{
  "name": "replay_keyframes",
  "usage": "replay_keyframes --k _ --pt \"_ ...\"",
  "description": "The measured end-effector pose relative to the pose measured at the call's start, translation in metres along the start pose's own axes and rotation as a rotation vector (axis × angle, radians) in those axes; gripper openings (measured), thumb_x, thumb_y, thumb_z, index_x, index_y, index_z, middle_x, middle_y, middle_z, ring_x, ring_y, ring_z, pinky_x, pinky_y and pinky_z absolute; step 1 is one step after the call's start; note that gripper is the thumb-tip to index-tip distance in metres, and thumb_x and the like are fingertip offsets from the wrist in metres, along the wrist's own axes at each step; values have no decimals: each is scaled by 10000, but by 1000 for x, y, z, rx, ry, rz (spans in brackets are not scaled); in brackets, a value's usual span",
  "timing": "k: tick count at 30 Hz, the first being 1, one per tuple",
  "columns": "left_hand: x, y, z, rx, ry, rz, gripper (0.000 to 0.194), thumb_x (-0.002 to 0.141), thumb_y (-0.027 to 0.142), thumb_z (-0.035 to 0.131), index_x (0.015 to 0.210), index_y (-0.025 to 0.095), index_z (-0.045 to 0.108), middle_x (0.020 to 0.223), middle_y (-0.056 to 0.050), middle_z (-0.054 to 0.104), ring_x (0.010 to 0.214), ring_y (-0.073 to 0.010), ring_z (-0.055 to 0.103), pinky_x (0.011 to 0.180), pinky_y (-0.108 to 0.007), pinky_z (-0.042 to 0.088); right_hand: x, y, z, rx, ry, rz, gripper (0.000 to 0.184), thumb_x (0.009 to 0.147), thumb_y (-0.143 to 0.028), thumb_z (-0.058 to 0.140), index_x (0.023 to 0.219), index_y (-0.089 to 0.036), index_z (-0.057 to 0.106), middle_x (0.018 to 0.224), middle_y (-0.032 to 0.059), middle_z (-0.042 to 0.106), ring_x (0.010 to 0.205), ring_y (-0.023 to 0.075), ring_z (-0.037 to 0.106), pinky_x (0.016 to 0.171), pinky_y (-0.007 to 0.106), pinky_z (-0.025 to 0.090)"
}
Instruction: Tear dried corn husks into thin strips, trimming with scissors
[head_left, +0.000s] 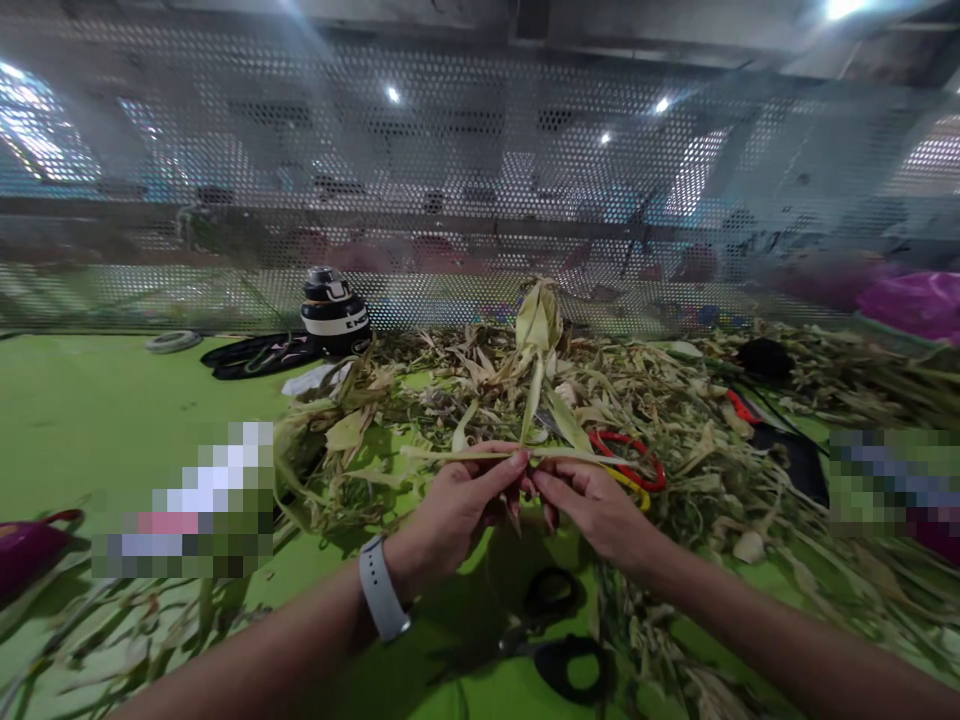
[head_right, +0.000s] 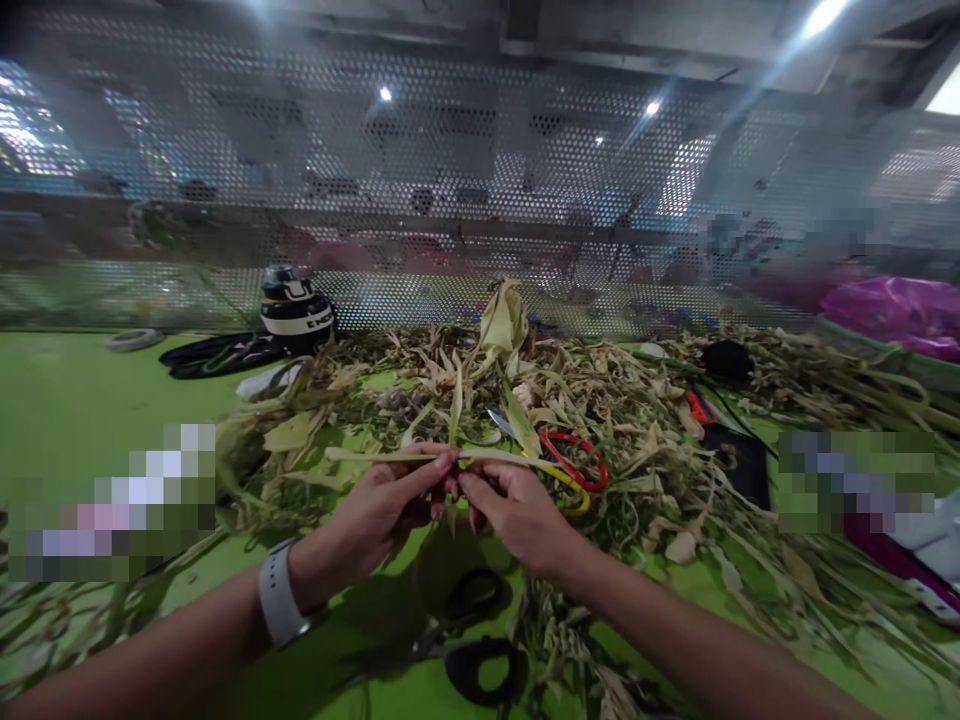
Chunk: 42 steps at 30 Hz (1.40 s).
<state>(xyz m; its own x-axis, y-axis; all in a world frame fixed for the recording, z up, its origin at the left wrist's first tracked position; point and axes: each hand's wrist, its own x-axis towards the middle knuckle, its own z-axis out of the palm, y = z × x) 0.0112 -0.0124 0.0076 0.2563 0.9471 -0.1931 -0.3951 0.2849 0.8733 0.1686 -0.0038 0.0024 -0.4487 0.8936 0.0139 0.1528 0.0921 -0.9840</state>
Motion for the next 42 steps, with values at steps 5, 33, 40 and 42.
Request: replay_keyframes --k 5,33,40,42 --pt "4 2 -5 -61 -69 -83 220 691 315 693 811 138 644 648 -2 626 503 -62 537 374 -135 311 5 3 -1 90 -21 61 372 770 -514 549 831 -149 585 669 -17 522 525 76 399 499 204 339" --pt "8 8 -15 47 -134 -46 246 651 321 727 817 147 677 589 13 576 498 -52 469 479 -157 338 6 1 -32 -381 132 -259 312 756 -215 491 1014 -196 667 1038 67 646 972 228 574 862 344 426" --pt "8 8 -17 302 -281 2 238 713 344 672 803 124 664 585 41 481 512 -47 369 503 -171 303 -6 -16 -22 -323 235 -341 272 859 -343 463 891 -204 694 761 29 608 728 166 552 699 277 430" --pt "8 9 -18 368 -357 30 228 741 340 644 816 125 659 623 31 498 549 -56 385 533 -176 318 -6 -16 -19 -273 277 -306 302 856 -378 477 784 -183 697 713 29 591 695 159 542 675 271 427"
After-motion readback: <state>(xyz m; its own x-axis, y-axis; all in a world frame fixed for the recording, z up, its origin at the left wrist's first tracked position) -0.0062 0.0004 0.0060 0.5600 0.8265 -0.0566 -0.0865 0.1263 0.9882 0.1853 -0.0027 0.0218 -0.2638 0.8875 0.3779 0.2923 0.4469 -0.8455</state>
